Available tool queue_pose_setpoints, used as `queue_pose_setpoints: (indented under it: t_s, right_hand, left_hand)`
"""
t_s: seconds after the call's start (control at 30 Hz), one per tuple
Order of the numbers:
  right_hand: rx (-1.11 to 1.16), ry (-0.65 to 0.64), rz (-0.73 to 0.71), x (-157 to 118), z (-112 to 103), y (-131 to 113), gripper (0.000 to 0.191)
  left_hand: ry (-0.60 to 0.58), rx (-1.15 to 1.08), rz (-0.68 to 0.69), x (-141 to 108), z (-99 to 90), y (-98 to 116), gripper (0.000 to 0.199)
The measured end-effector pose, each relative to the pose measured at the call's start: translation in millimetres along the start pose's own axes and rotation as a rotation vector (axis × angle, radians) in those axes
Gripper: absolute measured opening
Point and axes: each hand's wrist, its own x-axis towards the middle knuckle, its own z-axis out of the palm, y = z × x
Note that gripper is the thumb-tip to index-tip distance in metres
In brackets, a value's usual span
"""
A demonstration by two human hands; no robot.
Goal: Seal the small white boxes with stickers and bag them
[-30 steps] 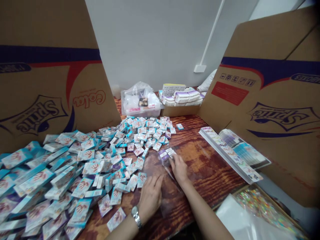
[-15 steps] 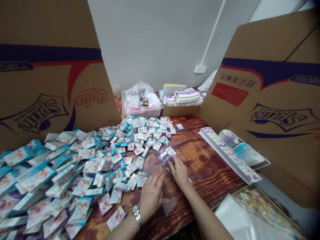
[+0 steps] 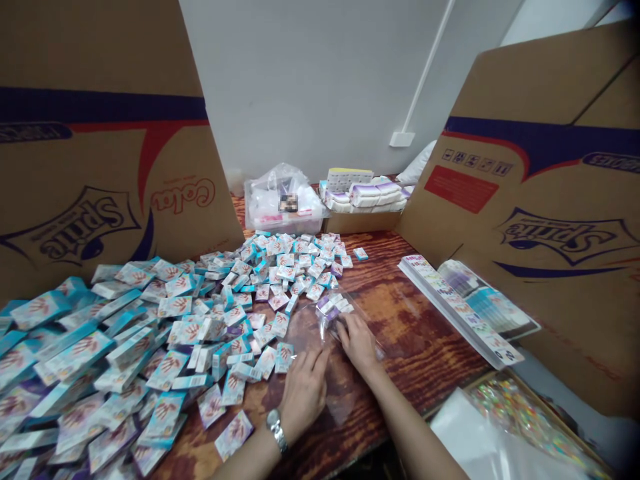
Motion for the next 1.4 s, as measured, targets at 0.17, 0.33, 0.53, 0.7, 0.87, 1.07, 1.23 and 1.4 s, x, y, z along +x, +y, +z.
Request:
queue_pose_setpoints:
  t_s: [0.17,0.33,0.53,0.7,0.87,1.07,1.23,1.4]
  right_hand:
    - [0.007,-0.022,-0.087,6,2,3,0.029]
    - [0.005,-0.022,-0.11,8,5,9,0.033]
    - [0.01,-0.01,-0.129,4,4,13,0.031]
    - [0.013,0.043,-0.127,5,4,9,0.032]
    - [0.021,0.086,-0.114,6,9,9,0.035]
    - [0.019,0.095,-0.145,-21,0,19,0.037]
    - [-0.002,0.061,-0.127,-39,-10,24,0.041]
    - [0.024,0.057,-0.11,-36,-6,27,0.043]
  left_hand:
    - [-0.001,-0.001,-0.003,1,1.4,-2,0.053]
    - [0.018,-0.026,-0.001,-3,-1.1,0,0.051]
    - [0.103,-0.135,0.05,27,-18.4,1,0.037]
    - [0.061,-0.093,-0.122,103,1.1,-36,0.044]
    - [-0.069,-0.075,-0.066,130,24.5,-50,0.046]
    - [-0.127,-0.08,-0.027,105,30.2,-28,0.047]
    - [-0.147,-0.112,0.034,97,33.5,-15,0.049]
    - [-0.01,-0.128,-0.005,83,36.5,-16,0.058]
